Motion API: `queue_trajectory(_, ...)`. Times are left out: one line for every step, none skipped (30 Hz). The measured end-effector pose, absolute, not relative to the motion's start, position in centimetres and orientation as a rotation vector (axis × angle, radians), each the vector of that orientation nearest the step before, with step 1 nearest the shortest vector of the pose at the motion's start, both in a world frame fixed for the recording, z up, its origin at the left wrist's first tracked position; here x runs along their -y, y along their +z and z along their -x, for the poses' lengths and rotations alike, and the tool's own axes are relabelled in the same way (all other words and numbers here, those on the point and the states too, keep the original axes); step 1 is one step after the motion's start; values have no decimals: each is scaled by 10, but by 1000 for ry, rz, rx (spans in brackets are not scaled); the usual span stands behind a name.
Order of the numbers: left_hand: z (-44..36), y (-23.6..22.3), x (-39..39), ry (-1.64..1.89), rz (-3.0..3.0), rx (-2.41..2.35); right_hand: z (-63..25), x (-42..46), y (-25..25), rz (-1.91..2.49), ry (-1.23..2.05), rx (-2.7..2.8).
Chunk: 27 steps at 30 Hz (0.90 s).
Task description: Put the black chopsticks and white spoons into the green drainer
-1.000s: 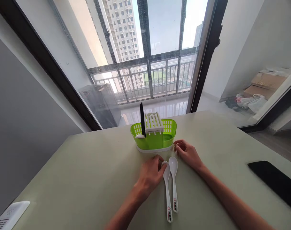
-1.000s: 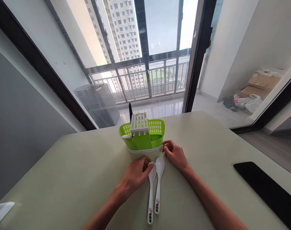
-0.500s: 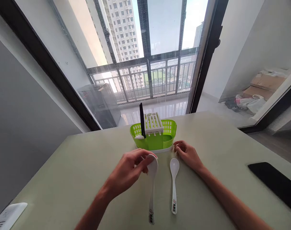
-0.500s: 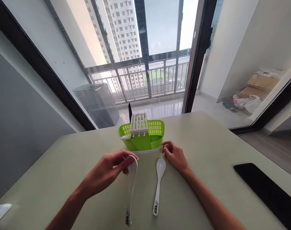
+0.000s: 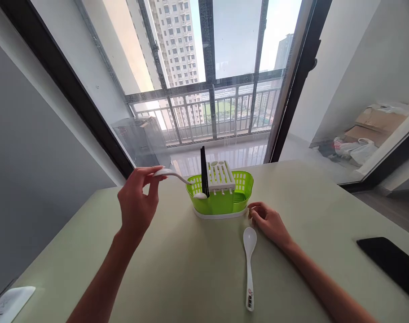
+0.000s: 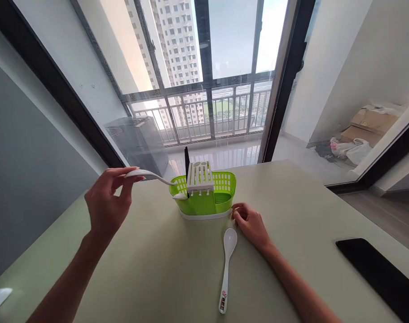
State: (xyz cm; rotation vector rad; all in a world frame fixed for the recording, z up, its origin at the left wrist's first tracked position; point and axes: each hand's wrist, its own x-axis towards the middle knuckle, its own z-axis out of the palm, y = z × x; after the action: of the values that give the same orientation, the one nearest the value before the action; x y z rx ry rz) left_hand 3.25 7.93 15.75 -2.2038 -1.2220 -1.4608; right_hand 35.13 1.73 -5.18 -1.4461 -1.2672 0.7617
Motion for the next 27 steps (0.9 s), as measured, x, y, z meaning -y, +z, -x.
queue_trajectory(-32,148,-87,-1424,2232,1191,-351,-17,-52,1444,764,1268)
queue_trajectory(-32,139,-93,-1388,2261,1160,-351,-17,-51,1442,764,1268)
queue_trajectory(-33,131,-98,-1356,2292,1130,-351,-17,-51,1439,764,1269)
queue_trajectory(-33,123,-101,-1327,2323,1103,-351,-17,-51,1439,762,1270)
queue_trajectory(-34,117,-103,-1299,2354,1084,-351,-16,-51,1441,761,1272)
queue_trajectory(-35,111,-105,-1273,2384,1069,-351,-16,-50,1444,760,1273)
queue_trajectory(-36,107,-105,-1252,2409,1060,-351,-16,-50,1447,758,1275)
queue_trajectory(-36,103,-106,-1231,2432,1052,-351,-16,-50,1452,757,1275)
queue_trajectory(-36,101,-106,-1208,2451,1045,-350,-16,-50,1456,757,1274)
queue_trajectory(-36,99,-106,-1183,2470,1036,-350,-16,-51,1458,759,1272)
queue_trajectory(-36,98,-106,-1160,2487,1025,-350,-16,-51,1457,763,1268)
queue_trajectory(-36,97,-106,-1140,2506,1015,-350,-16,-51,1454,770,1266)
queue_trajectory(-36,97,-106,-1127,2519,1007,-350,-16,-51,1450,777,1265)
queue_trajectory(-36,96,-106,-1121,2530,998,-350,-16,-51,1446,784,1266)
queue_trajectory(-37,95,-106,-1115,2539,991,-350,-16,-51,1444,787,1268)
queue_trajectory(-37,95,-106,-1107,2547,983,-349,-16,-52,1442,786,1271)
queue_trajectory(-38,93,-106,-1098,2555,976,-349,-16,-51,1443,783,1274)
queue_trajectory(-38,92,-106,-1087,2564,969,-349,-16,-51,1444,779,1277)
queue_trajectory(-39,91,-105,-1077,2574,963,-349,-16,-51,1446,773,1279)
queue_trajectory(-39,89,-105,-1066,2584,959,-349,-16,-51,1447,768,1279)
queue_trajectory(-40,88,-105,-1054,2591,954,-349,-16,-51,1447,764,1279)
queue_trajectory(-40,87,-104,-1038,2594,951,-348,-16,-50,1447,761,1278)
queue_trajectory(-40,86,-104,-1014,2592,948,-348,-16,-50,1448,758,1276)
queue_trajectory(-40,86,-104,-986,2586,944,-348,-16,-50,1449,757,1276)
queue_trajectory(-40,87,-104,-956,2579,941,-348,-16,-50,1451,758,1278)
queue_trajectory(-40,88,-105,-929,2571,938,-348,-16,-50,1453,759,1282)
queue_trajectory(-39,89,-104,-909,2564,937,-348,-16,-50,1456,759,1286)
